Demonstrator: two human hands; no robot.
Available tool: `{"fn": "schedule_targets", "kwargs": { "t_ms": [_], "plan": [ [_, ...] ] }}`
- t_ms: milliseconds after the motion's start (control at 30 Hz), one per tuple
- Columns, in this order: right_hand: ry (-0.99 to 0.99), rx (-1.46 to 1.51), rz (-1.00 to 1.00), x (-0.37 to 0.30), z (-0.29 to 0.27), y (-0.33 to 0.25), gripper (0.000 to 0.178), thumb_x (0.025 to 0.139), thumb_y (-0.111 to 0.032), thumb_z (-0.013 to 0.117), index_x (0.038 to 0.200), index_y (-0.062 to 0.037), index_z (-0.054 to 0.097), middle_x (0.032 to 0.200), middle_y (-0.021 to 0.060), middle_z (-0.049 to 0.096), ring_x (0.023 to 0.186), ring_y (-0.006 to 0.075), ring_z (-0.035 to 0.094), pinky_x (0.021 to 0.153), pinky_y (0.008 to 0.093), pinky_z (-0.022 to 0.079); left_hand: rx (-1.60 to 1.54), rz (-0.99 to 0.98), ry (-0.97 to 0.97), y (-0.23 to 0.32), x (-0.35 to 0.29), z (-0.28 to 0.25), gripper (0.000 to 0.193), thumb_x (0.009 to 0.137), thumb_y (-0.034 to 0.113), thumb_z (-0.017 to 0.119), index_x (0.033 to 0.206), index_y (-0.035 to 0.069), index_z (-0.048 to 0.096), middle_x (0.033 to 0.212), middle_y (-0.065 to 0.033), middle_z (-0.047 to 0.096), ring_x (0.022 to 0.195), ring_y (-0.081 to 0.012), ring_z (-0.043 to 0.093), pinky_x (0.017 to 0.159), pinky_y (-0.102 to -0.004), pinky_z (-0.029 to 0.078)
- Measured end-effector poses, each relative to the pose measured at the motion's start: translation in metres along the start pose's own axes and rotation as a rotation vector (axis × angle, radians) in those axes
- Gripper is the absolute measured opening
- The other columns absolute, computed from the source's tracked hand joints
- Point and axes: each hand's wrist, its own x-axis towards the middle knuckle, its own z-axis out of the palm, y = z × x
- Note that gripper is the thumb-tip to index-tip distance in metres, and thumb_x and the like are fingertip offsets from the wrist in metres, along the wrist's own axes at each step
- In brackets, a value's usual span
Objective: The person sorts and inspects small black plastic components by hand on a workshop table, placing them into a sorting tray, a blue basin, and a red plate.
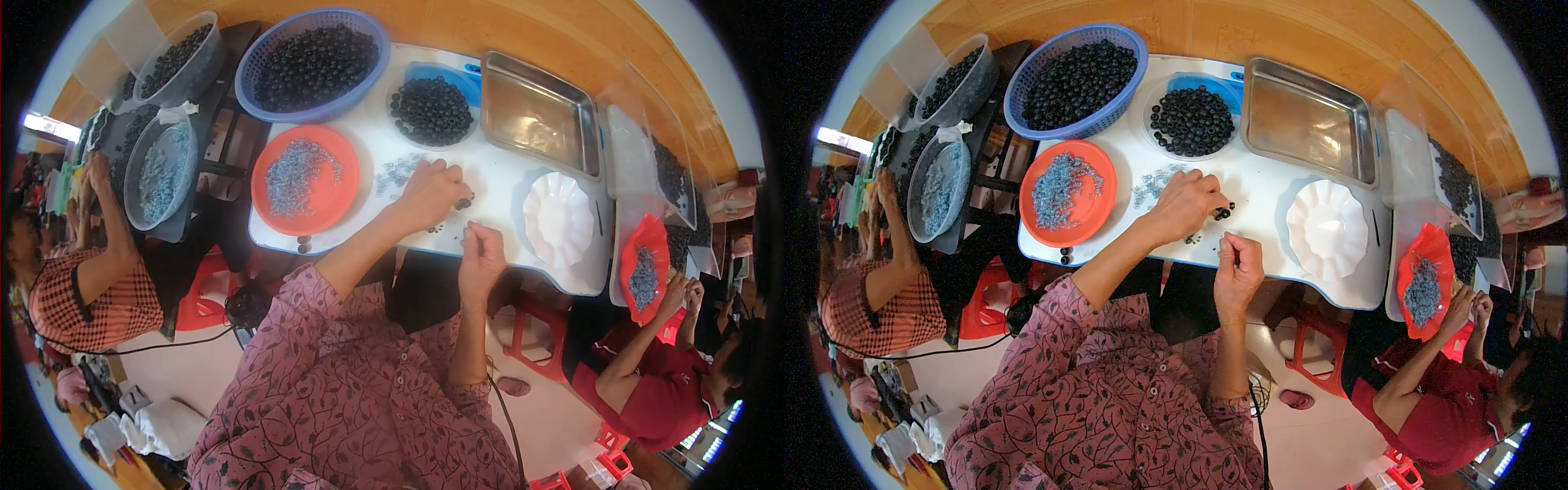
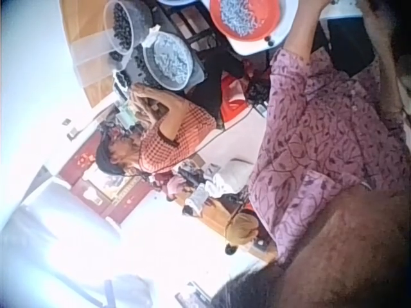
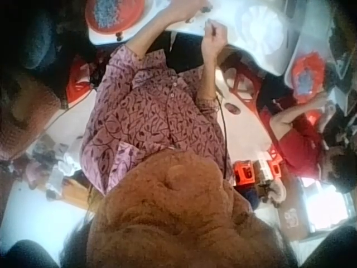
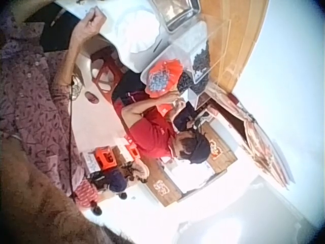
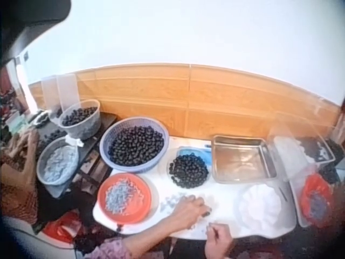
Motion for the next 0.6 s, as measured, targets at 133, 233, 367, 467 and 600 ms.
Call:
{"fn": "schedule_targets", "kwargs": {
  "t_ms": [133, 233, 367, 467, 600],
  "plan": [
    [0.002, 0.029, 0.000, 0.001, 0.002, -0.002, 0.007, 0.089, 0.000, 0.063, 0.096, 0.0009, 0.064, 0.086, 0.0055, 0.059, 0.071, 0.0115, 0.058, 0.065, 0.0240, 0.048, -0.002, -0.034, -0.010, -0.005, 0.001, 0.003, 0.013, 0.075, 0.006, 0.062, 0.086, 0.011, 0.068, 0.090, -0.0073, 0.059, 0.088, -0.0282, 0.056, 0.076, -0.0420, 0.043],
    [-0.004, -0.007, -0.029, 0.001, 0.000, -0.003, 0.007, 0.089, 0.000, 0.063, 0.096, 0.0011, 0.064, 0.086, 0.0054, 0.059, 0.071, 0.0115, 0.058, 0.064, 0.0240, 0.049, -0.245, -0.106, 0.067, -0.003, -0.004, -0.001, 0.013, 0.076, 0.005, 0.063, 0.089, 0.007, 0.066, 0.091, -0.0077, 0.061, 0.089, -0.0261, 0.059, 0.077, -0.0401, 0.046],
    [-0.002, 0.021, 0.000, -0.001, 0.002, -0.003, 0.007, 0.089, 0.000, 0.063, 0.096, 0.0013, 0.064, 0.086, 0.0053, 0.059, 0.071, 0.0114, 0.058, 0.065, 0.0240, 0.049, -1.097, -0.441, 0.060, 0.007, -0.022, -0.007, 0.017, 0.082, 0.004, 0.067, 0.099, 0.002, 0.064, 0.096, -0.0056, 0.065, 0.082, -0.0145, 0.064, 0.072, -0.0292, 0.051],
    [0.000, 0.049, 0.014, -0.002, -0.002, -0.002, 0.008, 0.089, 0.000, 0.063, 0.097, 0.0013, 0.064, 0.086, 0.0054, 0.059, 0.070, 0.0114, 0.058, 0.064, 0.0239, 0.049, -1.356, -0.415, 0.070, 0.020, -0.035, -0.024, 0.025, 0.085, 0.003, 0.067, 0.109, 0.001, 0.064, 0.098, -0.0045, 0.065, 0.080, -0.0108, 0.063, 0.071, -0.0235, 0.051],
    [-0.011, 0.167, 0.102, -0.005, -0.006, -0.008, 0.013, 0.090, -0.003, 0.062, 0.102, 0.0000, 0.065, 0.091, 0.0030, 0.061, 0.076, 0.0104, 0.057, 0.070, 0.0228, 0.048, -1.585, -0.394, 0.133, 0.033, -0.050, -0.025, 0.029, 0.087, 0.001, 0.064, 0.116, -0.001, 0.062, 0.102, -0.0077, 0.065, 0.084, -0.0147, 0.064, 0.076, -0.0259, 0.053]
  ]
}}
